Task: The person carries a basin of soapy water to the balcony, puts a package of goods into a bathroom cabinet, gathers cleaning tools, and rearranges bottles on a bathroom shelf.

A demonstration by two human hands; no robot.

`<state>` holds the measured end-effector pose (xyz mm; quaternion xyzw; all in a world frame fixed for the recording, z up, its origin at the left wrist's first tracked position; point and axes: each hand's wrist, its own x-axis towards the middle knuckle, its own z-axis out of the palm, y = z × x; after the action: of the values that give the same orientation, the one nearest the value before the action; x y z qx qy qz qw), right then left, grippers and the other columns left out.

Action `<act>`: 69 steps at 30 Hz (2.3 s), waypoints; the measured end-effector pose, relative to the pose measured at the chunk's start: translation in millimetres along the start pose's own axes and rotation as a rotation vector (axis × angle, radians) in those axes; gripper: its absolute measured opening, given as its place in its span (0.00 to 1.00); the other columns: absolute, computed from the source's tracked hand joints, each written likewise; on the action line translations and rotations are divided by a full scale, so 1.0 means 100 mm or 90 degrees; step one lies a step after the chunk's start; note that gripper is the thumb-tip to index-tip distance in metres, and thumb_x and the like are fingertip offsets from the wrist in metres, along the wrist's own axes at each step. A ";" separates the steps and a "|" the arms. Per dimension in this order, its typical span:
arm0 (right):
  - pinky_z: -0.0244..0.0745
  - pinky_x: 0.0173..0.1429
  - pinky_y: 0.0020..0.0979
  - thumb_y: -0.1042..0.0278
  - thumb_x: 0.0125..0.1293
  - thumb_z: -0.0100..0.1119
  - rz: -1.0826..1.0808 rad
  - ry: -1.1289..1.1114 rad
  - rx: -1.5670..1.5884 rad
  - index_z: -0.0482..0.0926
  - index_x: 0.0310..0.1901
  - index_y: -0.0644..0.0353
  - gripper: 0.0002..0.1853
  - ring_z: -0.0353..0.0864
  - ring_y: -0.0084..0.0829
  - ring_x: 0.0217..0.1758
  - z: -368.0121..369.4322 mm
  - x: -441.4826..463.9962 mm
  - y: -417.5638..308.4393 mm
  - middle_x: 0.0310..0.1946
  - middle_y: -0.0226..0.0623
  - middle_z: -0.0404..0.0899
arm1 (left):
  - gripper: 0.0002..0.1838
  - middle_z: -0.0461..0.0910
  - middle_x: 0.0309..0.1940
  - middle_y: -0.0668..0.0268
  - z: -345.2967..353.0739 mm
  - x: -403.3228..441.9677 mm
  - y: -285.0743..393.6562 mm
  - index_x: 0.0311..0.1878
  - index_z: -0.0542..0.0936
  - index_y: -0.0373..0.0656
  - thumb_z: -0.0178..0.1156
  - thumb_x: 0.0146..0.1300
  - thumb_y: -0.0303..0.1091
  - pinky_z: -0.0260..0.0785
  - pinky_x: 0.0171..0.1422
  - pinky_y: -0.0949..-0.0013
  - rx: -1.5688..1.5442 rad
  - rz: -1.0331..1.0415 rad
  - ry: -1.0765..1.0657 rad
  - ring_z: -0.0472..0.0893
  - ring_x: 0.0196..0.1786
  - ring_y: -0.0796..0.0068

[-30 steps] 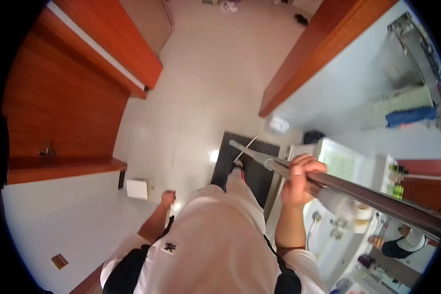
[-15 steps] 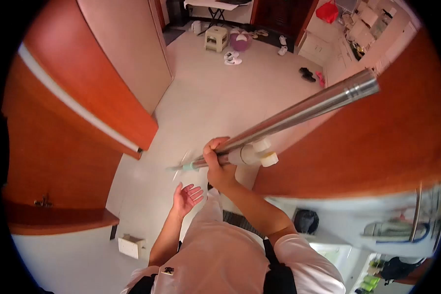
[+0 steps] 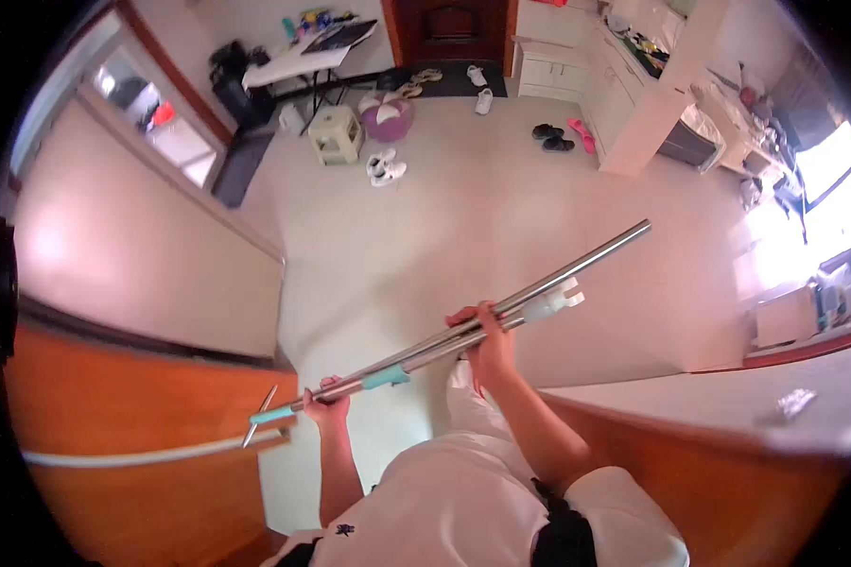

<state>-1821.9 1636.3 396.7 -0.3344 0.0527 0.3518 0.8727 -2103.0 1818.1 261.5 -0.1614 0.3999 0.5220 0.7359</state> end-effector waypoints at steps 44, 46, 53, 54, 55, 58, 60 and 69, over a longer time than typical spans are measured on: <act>0.73 0.34 0.32 0.70 0.53 0.60 -0.563 0.922 -0.545 0.75 0.42 0.63 0.14 0.77 0.29 0.27 -5.70 5.85 -9.97 0.24 0.37 0.76 | 0.29 0.81 0.44 0.56 2.53 -1.55 -15.87 0.58 0.72 0.40 0.65 0.58 0.48 0.70 0.55 0.64 1.106 -0.722 -1.631 0.80 0.50 0.65; 0.73 0.35 0.31 0.72 0.53 0.59 -0.562 0.986 -0.538 0.75 0.42 0.63 0.14 0.77 0.27 0.29 -6.34 5.68 -10.30 0.27 0.35 0.76 | 0.30 0.81 0.45 0.55 2.44 -1.53 -16.71 0.58 0.72 0.40 0.65 0.58 0.49 0.71 0.55 0.63 1.225 -0.887 -1.475 0.79 0.51 0.64; 0.69 0.36 0.23 0.82 0.53 0.56 -0.506 1.102 -0.294 0.68 0.47 0.62 0.18 0.71 0.22 0.35 -7.57 5.42 -12.01 0.36 0.30 0.69 | 0.26 0.83 0.41 0.60 2.33 -2.11 -20.07 0.52 0.77 0.42 0.63 0.56 0.51 0.72 0.51 0.65 1.457 -0.597 -1.485 0.81 0.46 0.66; 0.69 0.35 0.23 0.82 0.53 0.56 -0.568 1.097 -0.253 0.67 0.46 0.62 0.18 0.70 0.21 0.33 -7.85 5.46 -12.23 0.35 0.30 0.68 | 0.26 0.83 0.41 0.61 2.34 -2.16 -20.58 0.52 0.77 0.43 0.62 0.55 0.51 0.73 0.51 0.65 1.482 -0.553 -1.488 0.81 0.46 0.66; 0.69 0.35 0.23 0.82 0.54 0.55 -0.624 1.092 -0.213 0.66 0.46 0.62 0.17 0.69 0.21 0.32 -8.15 5.48 -12.45 0.34 0.30 0.66 | 0.26 0.83 0.41 0.61 2.29 -2.16 -21.07 0.52 0.78 0.44 0.62 0.55 0.51 0.73 0.51 0.65 1.508 -0.512 -1.484 0.81 0.46 0.66; 0.68 0.33 0.22 0.83 0.53 0.55 -0.672 1.099 -0.212 0.65 0.45 0.61 0.17 0.67 0.20 0.30 -9.10 5.61 -13.41 0.33 0.30 0.65 | 0.24 0.83 0.42 0.61 1.67 -1.55 -22.75 0.50 0.79 0.47 0.62 0.54 0.51 0.73 0.51 0.64 1.588 -0.395 -1.356 0.81 0.46 0.66; 0.67 0.31 0.22 0.84 0.53 0.54 -0.719 1.099 -0.179 0.65 0.42 0.60 0.16 0.67 0.20 0.30 -9.77 5.68 -14.01 0.33 0.29 0.65 | 0.24 0.83 0.43 0.61 2.00 -1.77 -23.33 0.49 0.80 0.48 0.62 0.52 0.52 0.73 0.51 0.62 1.822 -0.272 -1.179 0.81 0.47 0.64; 0.66 0.33 0.22 0.84 0.51 0.54 -0.559 1.030 -0.410 0.67 0.38 0.60 0.13 0.67 0.20 0.30 -12.03 6.14 -18.10 0.30 0.29 0.65 | 0.23 0.78 0.51 0.48 2.30 -1.58 -25.18 0.48 0.81 0.36 0.56 0.55 0.44 0.70 0.59 0.59 2.133 0.146 -0.739 0.78 0.56 0.53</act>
<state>-16.2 287.3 257.6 -0.6875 0.4083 -0.3430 0.4930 231.7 852.7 72.6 -0.9045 -0.1748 0.3777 -0.0936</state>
